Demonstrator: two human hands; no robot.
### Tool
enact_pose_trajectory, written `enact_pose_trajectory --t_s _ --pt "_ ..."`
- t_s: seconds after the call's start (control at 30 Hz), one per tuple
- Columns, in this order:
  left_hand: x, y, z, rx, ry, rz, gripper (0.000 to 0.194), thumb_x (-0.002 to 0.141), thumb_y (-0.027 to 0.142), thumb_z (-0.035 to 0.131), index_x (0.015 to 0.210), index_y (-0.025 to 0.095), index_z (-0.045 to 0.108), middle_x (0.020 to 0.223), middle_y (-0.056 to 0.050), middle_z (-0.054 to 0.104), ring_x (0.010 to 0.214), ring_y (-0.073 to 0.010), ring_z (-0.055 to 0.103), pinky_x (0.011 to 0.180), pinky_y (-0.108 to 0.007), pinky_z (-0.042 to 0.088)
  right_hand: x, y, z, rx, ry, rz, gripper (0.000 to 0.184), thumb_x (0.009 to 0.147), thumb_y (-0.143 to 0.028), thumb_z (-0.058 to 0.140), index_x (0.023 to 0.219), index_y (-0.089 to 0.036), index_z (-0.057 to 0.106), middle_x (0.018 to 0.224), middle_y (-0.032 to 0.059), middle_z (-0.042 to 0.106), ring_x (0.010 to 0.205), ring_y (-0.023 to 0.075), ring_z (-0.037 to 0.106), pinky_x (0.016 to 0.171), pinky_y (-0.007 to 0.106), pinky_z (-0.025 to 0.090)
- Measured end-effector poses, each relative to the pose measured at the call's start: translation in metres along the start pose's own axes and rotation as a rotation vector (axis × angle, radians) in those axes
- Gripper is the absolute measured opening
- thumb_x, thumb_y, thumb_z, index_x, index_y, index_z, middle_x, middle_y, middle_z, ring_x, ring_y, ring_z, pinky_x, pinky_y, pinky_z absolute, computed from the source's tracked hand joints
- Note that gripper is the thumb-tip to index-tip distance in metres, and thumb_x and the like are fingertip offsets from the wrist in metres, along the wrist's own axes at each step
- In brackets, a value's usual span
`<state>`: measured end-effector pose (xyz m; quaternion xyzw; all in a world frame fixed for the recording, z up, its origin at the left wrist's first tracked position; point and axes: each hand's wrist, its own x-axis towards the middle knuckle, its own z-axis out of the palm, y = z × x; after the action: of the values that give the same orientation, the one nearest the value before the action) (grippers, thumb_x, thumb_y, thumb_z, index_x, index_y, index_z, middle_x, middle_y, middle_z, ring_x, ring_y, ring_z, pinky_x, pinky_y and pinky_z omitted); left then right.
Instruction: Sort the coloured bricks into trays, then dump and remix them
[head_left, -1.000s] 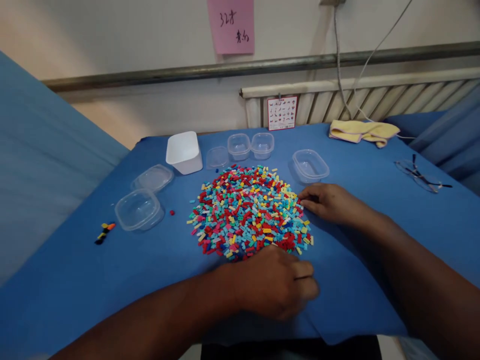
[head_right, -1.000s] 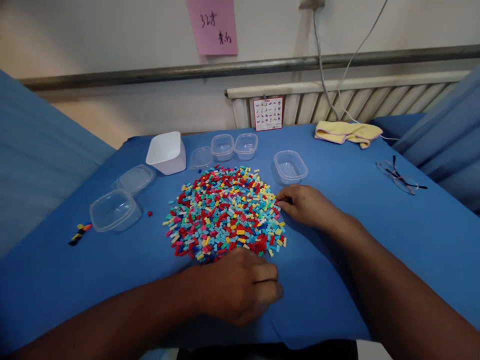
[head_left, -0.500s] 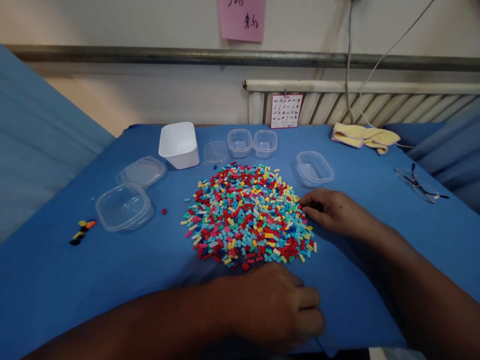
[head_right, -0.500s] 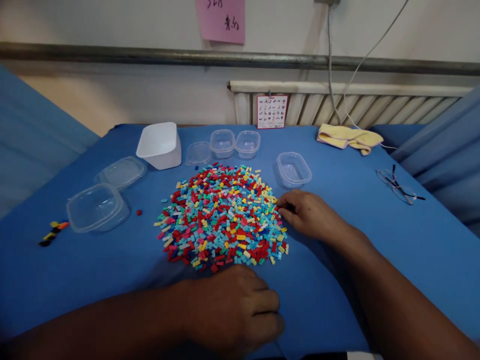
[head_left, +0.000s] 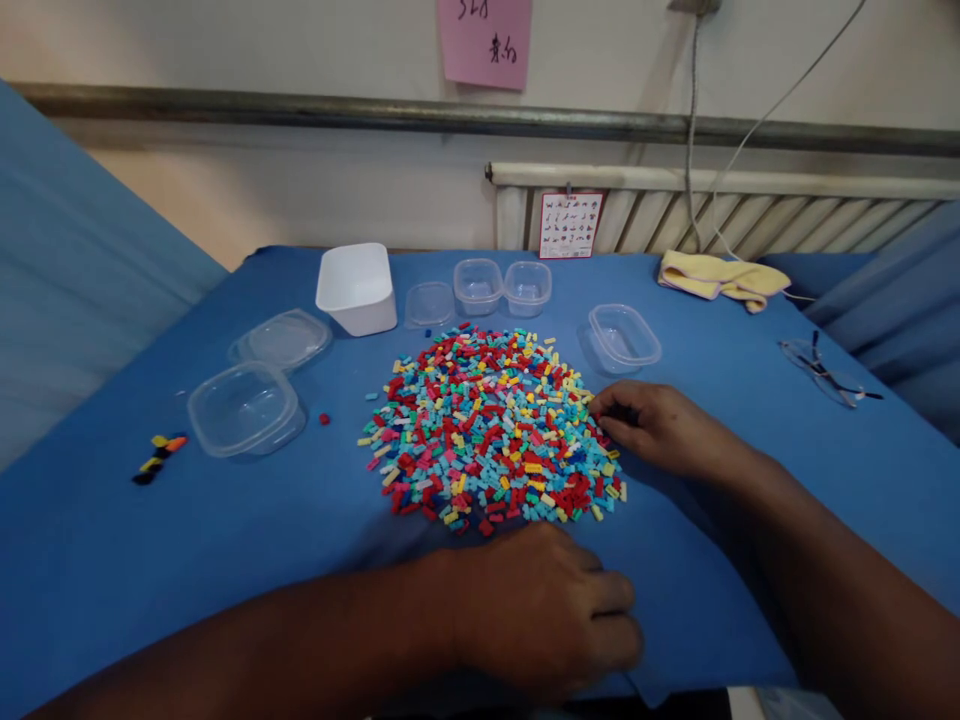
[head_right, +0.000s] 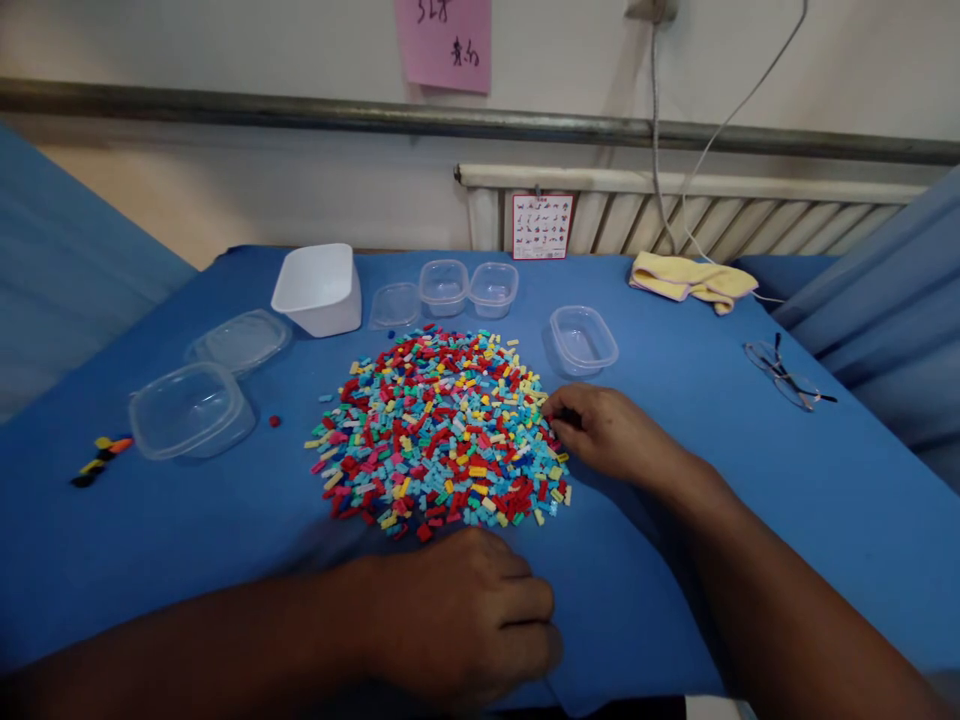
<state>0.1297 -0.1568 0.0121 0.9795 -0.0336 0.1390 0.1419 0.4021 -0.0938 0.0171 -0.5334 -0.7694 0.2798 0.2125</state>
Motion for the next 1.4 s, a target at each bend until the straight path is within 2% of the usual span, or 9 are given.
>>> enact_pose_trajectory --t_s 0.2,0.4,0.53,0.6,0.83,1.03,1.13,1.27,1.4 --pt "-0.002 -0.003 0.000 -0.023 0.015 -0.015 0.011 0.094 0.024 0.076 0.094 0.021 0.065 0.089 -0.001 0.064 0.066 -0.0161 0.050 0.053 -0.038 0.039 -0.001 0.001 -0.002 0.117 0.082 0.039 0.020 0.099 -0.035 0.066 0.106 -0.022 0.080 0.090 0.0024 0.080 0.076 0.0195 0.069 0.071 0.032 0.053" --pt "-0.002 -0.005 0.002 -0.042 0.028 0.002 0.015 0.094 0.024 0.077 0.093 0.021 0.062 0.087 -0.001 0.063 0.065 -0.0157 0.049 0.052 -0.037 0.039 0.004 0.017 -0.020 -0.033 0.557 0.090 0.033 0.102 -0.050 0.070 0.117 -0.022 0.080 0.096 0.0066 0.080 0.081 0.0231 0.071 0.075 0.036 0.056" --pt "-0.001 -0.006 0.003 -0.037 0.005 -0.023 0.017 0.093 0.026 0.078 0.093 0.022 0.062 0.089 -0.001 0.064 0.066 -0.0161 0.049 0.052 -0.038 0.039 0.010 0.039 -0.033 -0.185 0.667 0.078 0.039 0.104 -0.044 0.067 0.134 -0.022 0.078 0.109 0.0098 0.081 0.079 0.0228 0.070 0.079 0.039 0.058" --pt "-0.001 -0.006 0.003 -0.046 -0.006 -0.028 0.016 0.093 0.026 0.077 0.093 0.021 0.061 0.089 -0.001 0.064 0.065 -0.0159 0.049 0.052 -0.038 0.038 0.009 0.045 -0.037 -0.215 0.684 0.055 0.037 0.105 -0.043 0.065 0.133 -0.023 0.079 0.112 0.0109 0.081 0.081 0.0239 0.071 0.081 0.041 0.059" --pt "-0.001 -0.008 -0.001 -0.093 -0.047 -0.042 0.014 0.095 0.024 0.075 0.097 0.021 0.061 0.089 -0.002 0.065 0.067 -0.0160 0.051 0.053 -0.037 0.040 0.009 0.050 -0.036 -0.273 0.403 -0.072 0.032 0.106 -0.039 0.062 0.127 -0.024 0.081 0.118 0.0132 0.082 0.095 0.0284 0.076 0.087 0.043 0.060" --pt "0.000 -0.009 -0.005 -0.118 -0.058 -0.038 0.012 0.096 0.023 0.072 0.095 0.020 0.061 0.087 -0.001 0.063 0.065 -0.0153 0.050 0.053 -0.036 0.039 0.009 0.062 -0.044 -0.325 0.449 -0.044 0.037 0.104 -0.034 0.060 0.133 -0.022 0.080 0.124 0.0150 0.081 0.103 0.0304 0.077 0.095 0.046 0.060" --pt "0.000 -0.009 -0.005 -0.111 -0.047 -0.037 0.009 0.095 0.022 0.071 0.099 0.020 0.063 0.087 -0.002 0.063 0.066 -0.0160 0.050 0.054 -0.037 0.039 -0.002 0.061 -0.059 -0.335 0.459 -0.022 0.044 0.100 -0.031 0.061 0.141 -0.023 0.077 0.131 0.0138 0.079 0.094 0.0274 0.076 0.089 0.044 0.060" --pt "0.000 -0.008 -0.005 -0.090 -0.052 -0.045 0.008 0.097 0.023 0.069 0.098 0.021 0.062 0.089 -0.003 0.064 0.067 -0.0165 0.051 0.055 -0.037 0.042 -0.021 0.053 -0.079 -0.381 0.409 0.152 0.031 0.097 -0.039 0.067 0.118 -0.026 0.085 0.103 0.0081 0.084 0.076 0.0250 0.074 0.072 0.039 0.055" --pt "0.001 -0.007 -0.005 -0.072 -0.062 -0.052 0.011 0.097 0.025 0.071 0.097 0.021 0.061 0.090 -0.002 0.064 0.067 -0.0162 0.052 0.055 -0.037 0.041 -0.025 0.049 -0.074 -0.353 0.158 0.227 0.021 0.096 -0.045 0.071 0.100 -0.030 0.086 0.088 0.0030 0.085 0.074 0.0246 0.076 0.066 0.035 0.050"
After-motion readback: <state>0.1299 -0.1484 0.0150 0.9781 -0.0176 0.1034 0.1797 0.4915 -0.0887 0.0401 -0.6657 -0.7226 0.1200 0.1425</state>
